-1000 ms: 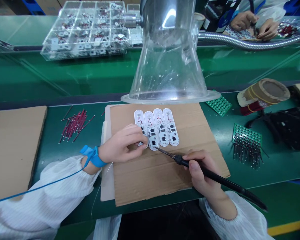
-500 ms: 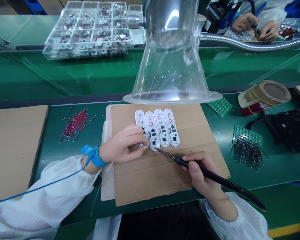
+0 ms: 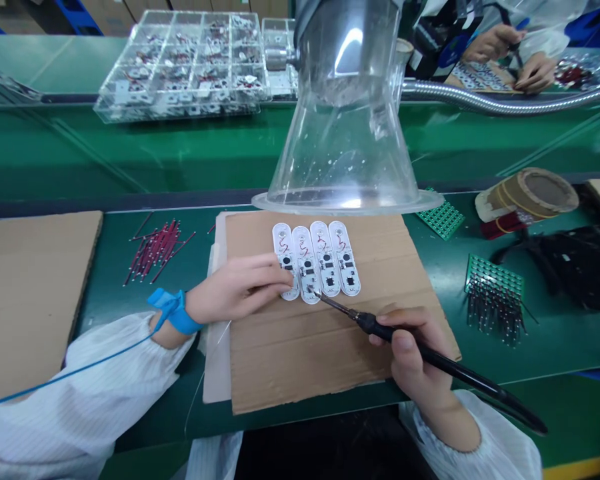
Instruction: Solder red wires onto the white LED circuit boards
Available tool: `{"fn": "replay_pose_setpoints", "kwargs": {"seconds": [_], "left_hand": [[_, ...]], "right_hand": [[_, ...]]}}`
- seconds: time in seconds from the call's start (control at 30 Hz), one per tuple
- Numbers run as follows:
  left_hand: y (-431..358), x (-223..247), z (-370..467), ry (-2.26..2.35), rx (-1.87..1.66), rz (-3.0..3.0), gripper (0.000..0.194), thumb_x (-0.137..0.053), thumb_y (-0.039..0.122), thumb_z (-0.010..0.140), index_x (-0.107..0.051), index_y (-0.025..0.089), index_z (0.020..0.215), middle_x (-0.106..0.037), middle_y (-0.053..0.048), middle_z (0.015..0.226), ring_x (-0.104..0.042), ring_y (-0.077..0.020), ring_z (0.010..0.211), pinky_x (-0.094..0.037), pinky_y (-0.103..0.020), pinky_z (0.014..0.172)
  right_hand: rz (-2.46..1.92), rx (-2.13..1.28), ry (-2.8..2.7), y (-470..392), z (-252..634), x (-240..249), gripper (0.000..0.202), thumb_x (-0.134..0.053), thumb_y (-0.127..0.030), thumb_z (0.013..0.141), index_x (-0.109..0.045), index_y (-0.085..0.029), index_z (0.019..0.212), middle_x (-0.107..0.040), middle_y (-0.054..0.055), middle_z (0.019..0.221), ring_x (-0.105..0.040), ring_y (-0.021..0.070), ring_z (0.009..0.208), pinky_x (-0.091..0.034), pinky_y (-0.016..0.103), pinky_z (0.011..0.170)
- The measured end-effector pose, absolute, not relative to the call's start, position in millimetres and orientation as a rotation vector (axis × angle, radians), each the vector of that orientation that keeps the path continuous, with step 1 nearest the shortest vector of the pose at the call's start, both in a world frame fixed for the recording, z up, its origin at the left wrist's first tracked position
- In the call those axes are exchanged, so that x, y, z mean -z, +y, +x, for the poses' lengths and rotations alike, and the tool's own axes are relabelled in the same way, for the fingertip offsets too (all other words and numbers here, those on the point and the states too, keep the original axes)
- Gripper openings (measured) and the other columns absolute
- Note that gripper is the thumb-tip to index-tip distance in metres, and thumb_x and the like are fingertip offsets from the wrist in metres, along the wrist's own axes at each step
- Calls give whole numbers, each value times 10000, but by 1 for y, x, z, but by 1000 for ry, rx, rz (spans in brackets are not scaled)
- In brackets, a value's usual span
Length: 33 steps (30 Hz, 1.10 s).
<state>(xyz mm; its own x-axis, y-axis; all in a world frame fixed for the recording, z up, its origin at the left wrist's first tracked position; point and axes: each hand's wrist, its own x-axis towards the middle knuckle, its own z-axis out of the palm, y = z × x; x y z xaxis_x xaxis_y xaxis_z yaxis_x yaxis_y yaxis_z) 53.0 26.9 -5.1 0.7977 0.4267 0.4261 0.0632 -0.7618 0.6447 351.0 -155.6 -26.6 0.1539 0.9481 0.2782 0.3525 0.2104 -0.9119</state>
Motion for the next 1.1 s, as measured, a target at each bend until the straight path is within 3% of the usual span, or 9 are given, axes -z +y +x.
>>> {"fn": "replay_pose_setpoints", "kwargs": {"seconds": [0.1,0.2,0.3,0.5,0.87,1.1], "left_hand": [[29,5,43,472,-728,2328,151,-595,198,1123,-741,202,1085,-714,-18,842,-622,-124,684,-500,-229,644],[25,7,39,558,-692,2287,97,-654,210,1073,-693,202,985,-527,76,650,-428,-85,536,-367,-210,530],[20,8,40,576,-710,2208,100,-641,151,993,-602,212,924,-427,107,630,-365,-70,514,-327,-193,500],[18,7,42,502,-736,2157,146,-555,79,898,-567,223,919,-501,83,673,-379,-74,521,-333,-186,482],[18,8,44,523,-674,2149,114,-544,110,921,-562,222,914,-522,74,687,-417,-71,537,-357,-182,500],[19,10,43,494,-711,2155,146,-554,79,903,-563,225,912,-519,76,705,-426,-69,551,-359,-167,500]], "right_hand": [[-1352,-717,-1357,-149,344,19,149,-646,-386,1137,-737,-268,1141,-753,23,875,-735,174,680,-610,299,622],[-1360,-746,-1357,-142,338,22,152,-643,-393,1137,-731,-270,1142,-755,28,882,-729,185,700,-607,321,651],[-1355,-736,-1365,-138,336,32,154,-636,-391,1139,-734,-273,1125,-740,18,865,-710,184,712,-585,327,674],[-1353,-776,-1388,-140,341,39,109,-644,-348,1132,-729,-281,1143,-743,12,897,-703,178,716,-585,325,677],[-1410,-762,-1464,-140,343,40,80,-683,-339,1111,-731,-290,1150,-790,28,996,-725,182,739,-607,327,688],[-1355,-779,-1414,-141,343,40,122,-630,-357,1143,-729,-288,1159,-774,23,956,-731,186,781,-592,316,691]]}}
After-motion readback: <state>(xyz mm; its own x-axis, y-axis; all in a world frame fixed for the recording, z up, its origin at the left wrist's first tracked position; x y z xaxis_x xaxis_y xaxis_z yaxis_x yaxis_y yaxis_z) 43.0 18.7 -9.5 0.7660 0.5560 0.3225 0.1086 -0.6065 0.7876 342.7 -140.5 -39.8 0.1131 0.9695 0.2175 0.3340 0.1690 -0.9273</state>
